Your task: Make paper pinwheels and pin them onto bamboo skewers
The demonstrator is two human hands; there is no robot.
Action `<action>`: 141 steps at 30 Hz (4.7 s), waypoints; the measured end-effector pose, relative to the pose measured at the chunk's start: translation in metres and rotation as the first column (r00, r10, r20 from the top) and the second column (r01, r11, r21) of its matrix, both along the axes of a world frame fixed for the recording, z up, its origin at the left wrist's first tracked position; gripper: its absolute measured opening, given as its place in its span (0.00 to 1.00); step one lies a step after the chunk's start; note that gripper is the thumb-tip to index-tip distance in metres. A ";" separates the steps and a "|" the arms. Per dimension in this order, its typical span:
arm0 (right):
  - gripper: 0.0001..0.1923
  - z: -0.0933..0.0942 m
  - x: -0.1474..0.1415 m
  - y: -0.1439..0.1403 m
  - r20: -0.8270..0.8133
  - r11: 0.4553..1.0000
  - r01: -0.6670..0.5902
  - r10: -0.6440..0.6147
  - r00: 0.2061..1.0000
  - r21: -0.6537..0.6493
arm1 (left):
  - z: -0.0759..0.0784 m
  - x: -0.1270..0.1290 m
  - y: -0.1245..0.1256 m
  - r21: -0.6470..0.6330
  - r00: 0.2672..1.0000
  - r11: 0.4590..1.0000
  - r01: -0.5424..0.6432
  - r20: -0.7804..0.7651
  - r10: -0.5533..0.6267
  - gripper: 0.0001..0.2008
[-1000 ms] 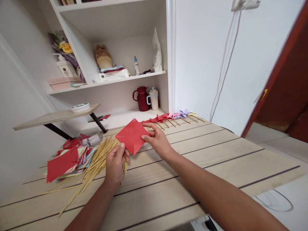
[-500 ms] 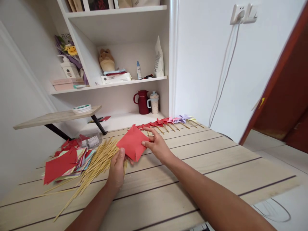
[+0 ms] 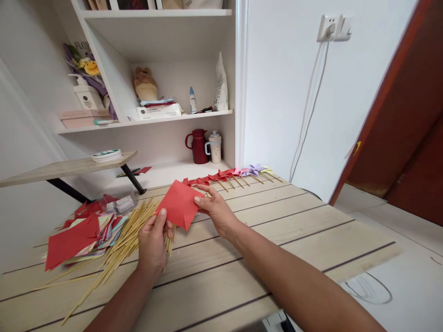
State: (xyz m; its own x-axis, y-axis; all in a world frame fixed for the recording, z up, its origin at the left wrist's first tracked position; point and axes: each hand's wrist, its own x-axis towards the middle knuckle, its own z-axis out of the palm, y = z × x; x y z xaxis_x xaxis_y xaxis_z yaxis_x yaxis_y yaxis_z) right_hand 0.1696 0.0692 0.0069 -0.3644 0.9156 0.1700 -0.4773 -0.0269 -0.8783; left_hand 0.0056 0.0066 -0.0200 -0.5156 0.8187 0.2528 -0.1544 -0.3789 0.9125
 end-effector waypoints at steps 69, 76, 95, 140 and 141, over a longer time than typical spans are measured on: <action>0.20 -0.013 -0.004 0.000 0.215 0.938 -0.048 -0.028 0.976 0.342 | 0.015 -0.002 0.007 0.115 0.911 0.960 0.254 0.304 -0.278 0.19; 0.09 -0.011 -0.003 -0.002 0.246 0.850 -0.051 -0.094 0.965 0.524 | 0.018 0.006 0.001 0.101 0.921 0.960 0.262 0.272 -0.280 0.18; 0.07 -0.001 0.012 -0.004 0.447 0.815 -0.277 0.025 0.894 0.509 | 0.023 0.000 -0.002 0.142 0.830 0.937 0.318 0.436 -0.348 0.18; 0.10 -0.004 -0.002 -0.010 0.233 0.926 -0.061 -0.030 0.972 0.372 | 0.029 0.018 -0.011 0.039 0.944 0.969 0.246 0.216 -0.248 0.18; 0.11 -0.004 -0.003 -0.009 0.222 0.935 -0.058 -0.023 0.975 0.351 | 0.030 0.019 -0.011 0.044 0.943 0.965 0.257 0.207 -0.260 0.17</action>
State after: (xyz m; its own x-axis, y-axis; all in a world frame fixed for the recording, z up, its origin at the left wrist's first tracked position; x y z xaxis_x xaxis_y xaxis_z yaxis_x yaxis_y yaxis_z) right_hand 0.1665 0.0601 0.0027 -0.4447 0.8039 0.3948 -0.2741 0.2975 -0.9145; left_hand 0.0243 -0.0048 0.0097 -0.3294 0.9276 0.1764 -0.4361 -0.3151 0.8429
